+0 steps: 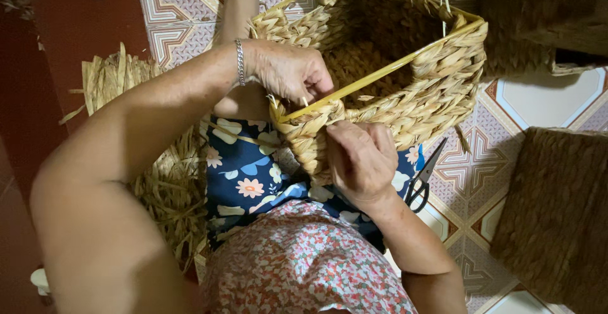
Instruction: The person weaves a rectangular basket using dried palm leaves. They interlace the leaves through the vertical stakes of the basket frame, occasionally using scissors to trim excess material. The basket is rotated to access different sides during the process.
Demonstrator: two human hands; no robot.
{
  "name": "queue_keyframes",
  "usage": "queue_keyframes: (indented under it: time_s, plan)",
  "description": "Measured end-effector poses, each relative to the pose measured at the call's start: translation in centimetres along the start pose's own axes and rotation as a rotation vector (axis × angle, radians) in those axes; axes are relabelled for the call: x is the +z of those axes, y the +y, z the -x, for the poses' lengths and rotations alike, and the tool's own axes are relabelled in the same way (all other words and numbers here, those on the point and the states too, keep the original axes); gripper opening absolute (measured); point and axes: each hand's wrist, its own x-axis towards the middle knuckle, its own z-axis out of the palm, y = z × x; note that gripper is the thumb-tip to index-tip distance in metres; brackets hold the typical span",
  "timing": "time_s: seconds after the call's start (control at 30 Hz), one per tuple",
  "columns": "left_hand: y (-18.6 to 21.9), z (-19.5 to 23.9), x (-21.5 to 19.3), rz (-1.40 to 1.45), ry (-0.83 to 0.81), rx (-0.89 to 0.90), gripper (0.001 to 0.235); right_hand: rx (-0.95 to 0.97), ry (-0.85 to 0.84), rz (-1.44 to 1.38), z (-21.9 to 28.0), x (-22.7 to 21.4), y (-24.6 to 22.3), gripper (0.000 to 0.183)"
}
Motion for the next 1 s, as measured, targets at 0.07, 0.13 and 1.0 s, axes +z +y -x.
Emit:
queue_keyframes:
  time_s: [0.07, 0.13, 1.0]
  plan:
    - [0.2, 0.2, 0.0, -0.085, 0.027, -0.015, 0.035, 0.003, 0.016, -0.021, 0.0, 0.4, 0.2, 0.039]
    - [0.3, 0.2, 0.1, -0.204, 0.045, -0.039, 0.036, 0.021, 0.02, -0.037, 0.2, 0.4, 0.2, 0.038]
    - [1.5, -2.5, -0.5, -0.195, 0.296, 0.017, 0.027, 0.294, 0.208, 0.254, 5.3, -0.8, 6.1, 0.017]
